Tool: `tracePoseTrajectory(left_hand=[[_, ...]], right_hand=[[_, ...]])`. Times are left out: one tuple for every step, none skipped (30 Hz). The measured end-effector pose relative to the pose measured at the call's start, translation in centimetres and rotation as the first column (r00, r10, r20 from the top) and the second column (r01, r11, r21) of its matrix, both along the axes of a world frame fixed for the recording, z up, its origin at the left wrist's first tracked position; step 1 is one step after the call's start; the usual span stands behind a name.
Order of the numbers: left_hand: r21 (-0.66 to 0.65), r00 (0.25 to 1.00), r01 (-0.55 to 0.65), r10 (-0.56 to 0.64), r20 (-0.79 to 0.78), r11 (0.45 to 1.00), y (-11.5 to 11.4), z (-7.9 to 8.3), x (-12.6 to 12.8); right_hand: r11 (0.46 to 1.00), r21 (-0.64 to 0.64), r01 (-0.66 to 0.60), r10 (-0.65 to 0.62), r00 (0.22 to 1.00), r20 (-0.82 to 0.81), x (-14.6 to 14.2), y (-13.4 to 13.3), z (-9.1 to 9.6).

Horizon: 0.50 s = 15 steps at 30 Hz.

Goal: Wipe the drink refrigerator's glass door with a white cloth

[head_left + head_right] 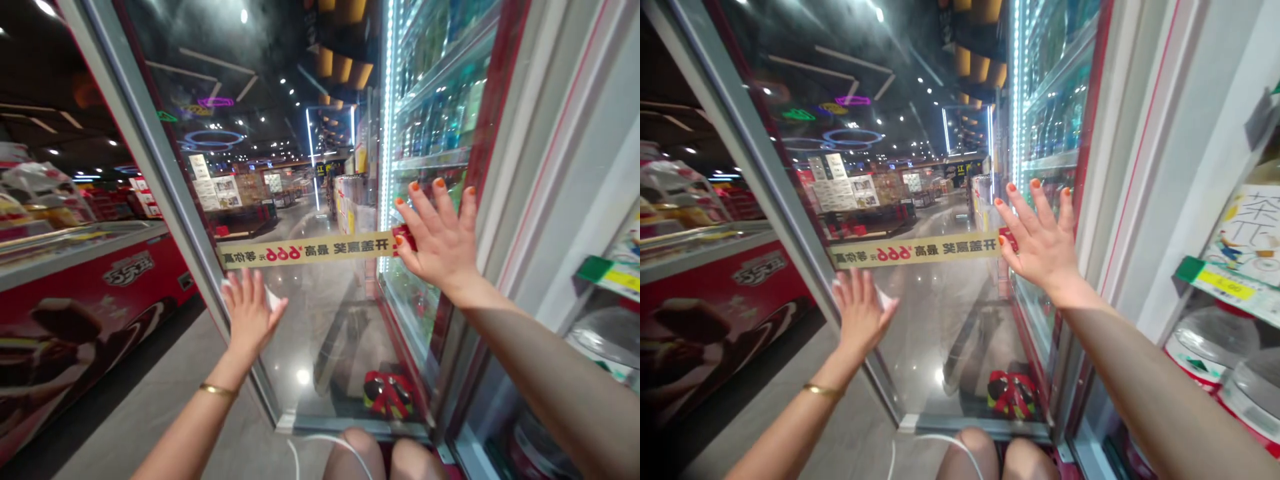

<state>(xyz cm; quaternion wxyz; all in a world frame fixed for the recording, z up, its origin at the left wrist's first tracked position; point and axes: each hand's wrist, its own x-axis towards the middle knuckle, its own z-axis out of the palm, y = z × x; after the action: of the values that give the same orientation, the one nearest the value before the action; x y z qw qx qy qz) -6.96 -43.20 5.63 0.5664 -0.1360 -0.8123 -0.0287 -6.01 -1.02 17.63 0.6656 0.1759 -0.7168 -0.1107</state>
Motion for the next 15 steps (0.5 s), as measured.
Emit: tracePoseTrajectory(left_hand=[[0.117,1.0,-0.014,0.011,0.024,0.993,-0.3,3.4,-0.6],[0.185,1.0,-0.009,0.006,0.02,0.983,0.1,6.2,-1.0],[0.215,1.0,-0.001,0.002,-0.006,0.977,1.1,8.0,-1.3],[0.196,0.999,0.016,-0.006,-0.051,0.98,2.6,8.7,-1.4],[0.124,0.995,0.037,-0.026,-0.093,0.992,4.5,8.2,-1.2],[0.003,0.989,0.062,-0.061,-0.132,0.998,6.3,6.7,-0.9],[-0.157,0.985,0.088,-0.11,-0.136,0.984,7.9,4.4,-0.4],[-0.334,0.978,0.12,-0.168,-0.121,0.935,9.0,1.9,0.1],[-0.478,0.969,0.147,-0.224,-0.107,0.866,9.4,-0.6,0.5],[-0.539,0.965,0.149,-0.241,-0.105,0.829,9.1,-2.4,0.8],[-0.554,0.966,0.139,-0.236,-0.107,0.821,8.1,-3.3,0.8],[-0.502,0.973,0.113,-0.198,-0.118,0.857,6.7,-3.1,0.6],[-0.391,0.982,0.081,-0.14,-0.125,0.917,5.0,-1.6,0.1],[-0.244,0.99,0.051,-0.082,-0.116,0.969,3.5,0.8,-0.4],[-0.076,0.995,0.022,-0.029,-0.092,0.997,2.4,3.9,-1.1]], right_hand=[[1.0,0.005,-0.01,0.01,1.0,-0.019,-0.1,0.0,0.0],[1.0,0.007,-0.016,0.016,0.999,-0.03,-0.2,0.0,-0.1],[1.0,0.009,-0.019,0.019,0.999,-0.031,-0.2,0.1,-0.1],[1.0,0.014,-0.02,0.02,0.999,-0.031,-0.2,0.1,-0.1],[1.0,0.019,-0.019,0.02,0.999,-0.029,-0.2,0.1,0.0],[1.0,0.024,-0.019,0.02,0.999,-0.029,-0.2,0.1,0.0],[0.999,0.027,-0.021,0.022,0.999,-0.034,-0.1,0.1,0.1],[0.999,0.028,-0.025,0.026,0.999,-0.042,-0.1,0.1,0.1],[0.999,0.024,-0.03,0.031,0.998,-0.049,-0.1,0.0,0.1],[0.999,0.016,-0.034,0.035,0.998,-0.052,-0.1,0.0,0.1],[0.999,0.009,-0.035,0.035,0.998,-0.046,-0.1,-0.1,0.1],[0.999,0.005,-0.038,0.038,0.999,-0.037,-0.1,-0.1,0.1],[0.999,0.002,-0.04,0.04,0.999,-0.027,-0.2,-0.2,0.0],[0.999,0.0,-0.041,0.041,0.999,-0.017,-0.3,-0.2,0.0],[0.999,-0.003,-0.043,0.043,0.999,-0.01,-0.3,-0.2,-0.1]])
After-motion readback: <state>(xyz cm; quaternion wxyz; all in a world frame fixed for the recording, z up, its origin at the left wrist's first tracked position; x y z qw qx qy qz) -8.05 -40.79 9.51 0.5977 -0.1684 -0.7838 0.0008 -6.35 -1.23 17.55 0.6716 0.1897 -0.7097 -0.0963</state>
